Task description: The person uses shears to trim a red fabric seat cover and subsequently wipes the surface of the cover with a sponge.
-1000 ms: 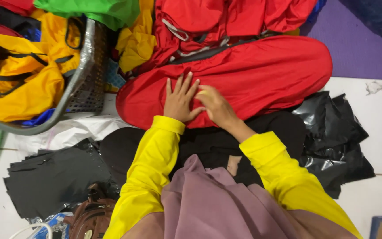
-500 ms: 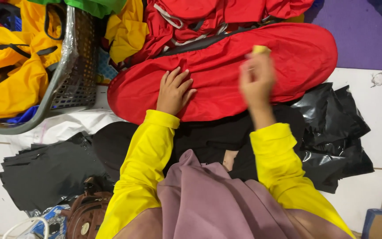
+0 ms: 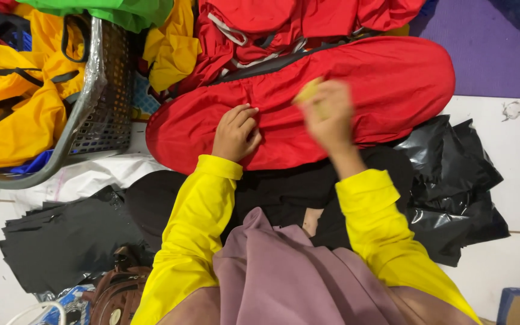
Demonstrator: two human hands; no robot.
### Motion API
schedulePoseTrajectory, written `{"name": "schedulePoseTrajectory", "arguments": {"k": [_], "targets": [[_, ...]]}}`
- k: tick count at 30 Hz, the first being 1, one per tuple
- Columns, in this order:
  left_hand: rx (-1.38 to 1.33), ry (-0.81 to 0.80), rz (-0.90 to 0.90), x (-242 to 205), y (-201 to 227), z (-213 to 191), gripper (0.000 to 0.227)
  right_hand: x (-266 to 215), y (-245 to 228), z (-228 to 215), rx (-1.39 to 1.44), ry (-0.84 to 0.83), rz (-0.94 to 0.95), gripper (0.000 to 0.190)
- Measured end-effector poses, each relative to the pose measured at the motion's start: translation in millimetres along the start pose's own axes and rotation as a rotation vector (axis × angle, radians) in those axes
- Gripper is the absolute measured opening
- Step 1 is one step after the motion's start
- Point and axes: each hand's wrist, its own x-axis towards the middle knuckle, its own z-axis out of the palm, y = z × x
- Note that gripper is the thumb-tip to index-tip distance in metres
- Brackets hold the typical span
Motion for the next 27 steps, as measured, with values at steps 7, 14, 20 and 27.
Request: {"name": "schedulePoseTrajectory", "arguments": {"k": [7, 14, 20, 27], "targets": [[-0.015, -0.154, 0.040, 8.4, 1.7, -16.9, 0.003, 29.5, 10.6, -29.5, 0.033, -0.701, -0.032, 0.016], [-0.019, -0.117, 0.010, 9.7, 6.6, -14.9, 0.022, 5.4, 133.2, -86.3, -0.627, 0.277, 0.162, 0.021], [0.182, -0.190, -0.090, -5.2, -2.2, 0.1, 0.051, -5.5, -3.0, 13.9, 0.031, -0.186, -0.211, 0.013], [0.276, -0.368, -0.363, 0.1, 4.2, -13.9, 0.084, 13.1, 61.2, -29.9, 0.037, -0.177, 0.182, 0.009]]}}
